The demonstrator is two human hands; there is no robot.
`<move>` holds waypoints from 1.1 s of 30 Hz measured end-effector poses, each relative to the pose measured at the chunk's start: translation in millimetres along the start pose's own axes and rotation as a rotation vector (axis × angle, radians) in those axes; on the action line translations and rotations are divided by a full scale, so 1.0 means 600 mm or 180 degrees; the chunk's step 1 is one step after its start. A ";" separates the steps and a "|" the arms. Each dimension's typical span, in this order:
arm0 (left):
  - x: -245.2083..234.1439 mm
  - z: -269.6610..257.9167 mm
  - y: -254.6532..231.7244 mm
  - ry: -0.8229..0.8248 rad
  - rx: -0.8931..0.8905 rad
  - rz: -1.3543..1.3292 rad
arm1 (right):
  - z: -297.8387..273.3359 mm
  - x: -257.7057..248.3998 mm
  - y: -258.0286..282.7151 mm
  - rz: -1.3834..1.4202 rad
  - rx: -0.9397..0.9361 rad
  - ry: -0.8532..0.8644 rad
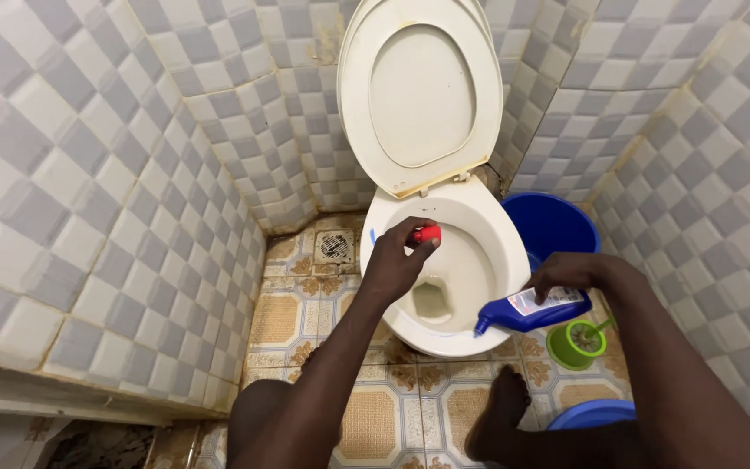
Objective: The person applies blue toilet cleaner to the bowl, then uses a green toilet brush to scrub the interior surfaces. The person also turns on a wall tap to fill a blue basin with water.
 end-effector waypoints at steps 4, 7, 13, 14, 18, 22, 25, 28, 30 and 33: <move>0.003 0.000 -0.002 0.0002 -0.0100 0.0010 | -0.011 0.000 -0.027 -0.0013 0.0105 0.0034; 0.004 0.001 -0.003 -0.0006 0.0018 -0.0032 | -0.018 0.000 -0.042 0.0337 0.0176 -0.0029; 0.010 0.002 -0.010 0.0022 -0.0043 -0.0037 | -0.029 -0.002 -0.068 0.0668 0.0542 -0.0177; 0.010 0.003 -0.012 0.0030 -0.0107 -0.0010 | -0.026 -0.001 -0.076 0.0761 0.0599 -0.0183; 0.014 0.003 -0.015 0.0061 -0.0166 0.0053 | -0.026 0.002 -0.105 0.1006 0.0624 -0.0271; 0.018 0.004 -0.018 0.0063 -0.0142 0.0004 | -0.022 0.006 -0.143 0.1070 0.0576 -0.0386; 0.020 0.003 -0.019 0.0067 -0.0161 -0.0044 | -0.030 0.008 -0.153 0.1283 0.0625 -0.0550; 0.023 0.004 -0.018 0.0074 -0.0140 -0.0068 | -0.041 0.008 -0.155 0.1396 0.0843 -0.0733; 0.025 0.004 -0.018 0.0070 -0.0043 -0.0073 | -0.039 0.009 -0.164 0.1446 0.0798 -0.0865; 0.025 0.004 -0.021 0.0074 -0.0095 -0.0071 | -0.043 0.008 -0.164 0.1357 0.0944 -0.0941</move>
Point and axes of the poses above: each hand's wrist, its own z-axis towards the middle knuckle, its own x-axis out of the palm, y = z × x, the point moved 1 cm from there along z, towards the middle knuckle, and after that the axes turned 5 degrees about -z, right-handed, at the moved point
